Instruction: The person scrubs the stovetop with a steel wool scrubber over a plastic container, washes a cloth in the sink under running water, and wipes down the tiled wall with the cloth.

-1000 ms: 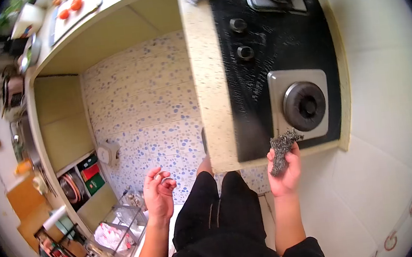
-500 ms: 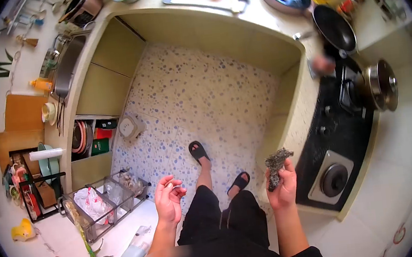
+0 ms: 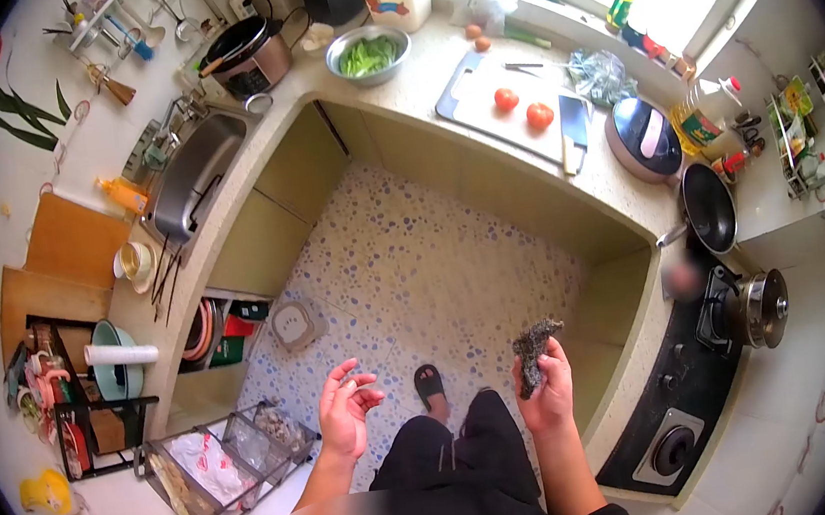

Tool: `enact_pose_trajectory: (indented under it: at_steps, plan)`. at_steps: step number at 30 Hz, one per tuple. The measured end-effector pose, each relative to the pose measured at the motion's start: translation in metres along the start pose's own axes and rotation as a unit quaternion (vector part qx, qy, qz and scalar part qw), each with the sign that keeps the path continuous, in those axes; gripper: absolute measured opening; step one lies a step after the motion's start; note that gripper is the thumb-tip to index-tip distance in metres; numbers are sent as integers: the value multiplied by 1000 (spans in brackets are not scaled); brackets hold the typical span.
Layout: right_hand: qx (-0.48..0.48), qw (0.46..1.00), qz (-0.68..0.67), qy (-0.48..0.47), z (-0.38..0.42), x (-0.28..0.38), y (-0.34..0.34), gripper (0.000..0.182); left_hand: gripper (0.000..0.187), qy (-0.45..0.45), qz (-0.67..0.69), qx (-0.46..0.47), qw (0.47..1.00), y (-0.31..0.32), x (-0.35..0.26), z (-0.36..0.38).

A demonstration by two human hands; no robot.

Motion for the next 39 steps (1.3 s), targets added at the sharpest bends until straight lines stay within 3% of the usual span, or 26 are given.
enact_pose_trajectory:
  at_steps: [7, 21, 22, 27, 36, 39]
  plan:
    - [-3, 1000, -6, -23, -55, 21, 22, 31, 62, 1, -31, 64, 997, 67, -68, -99]
    - [-1, 999, -9, -35, -238, 115, 92, 27, 70, -31, 13, 154, 988, 266, -185, -342]
    - [-3, 999, -3, -40, -247, 124, 100, 27, 83, -33, 9, 172, 984, 277, -189, -359]
    - [-7, 998, 7, -63, -284, 152, 119, 27, 90, -29, 26, 184, 982, 334, -225, -436]
    - [-37, 995, 2, -95, -319, 178, 143, 32, 96, -46, 18, 100, 994, 408, -291, -616]
    - [-121, 982, -43, -141, -338, 178, 161, 34, 93, -40, -18, 46, 998, 425, -312, -681]
Point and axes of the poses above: each hand's wrist, its own z-axis away from the middle knuckle, its own y-axis out of the palm, x = y × z, the point moved 4 cm from there along -z, towards the middle knuckle
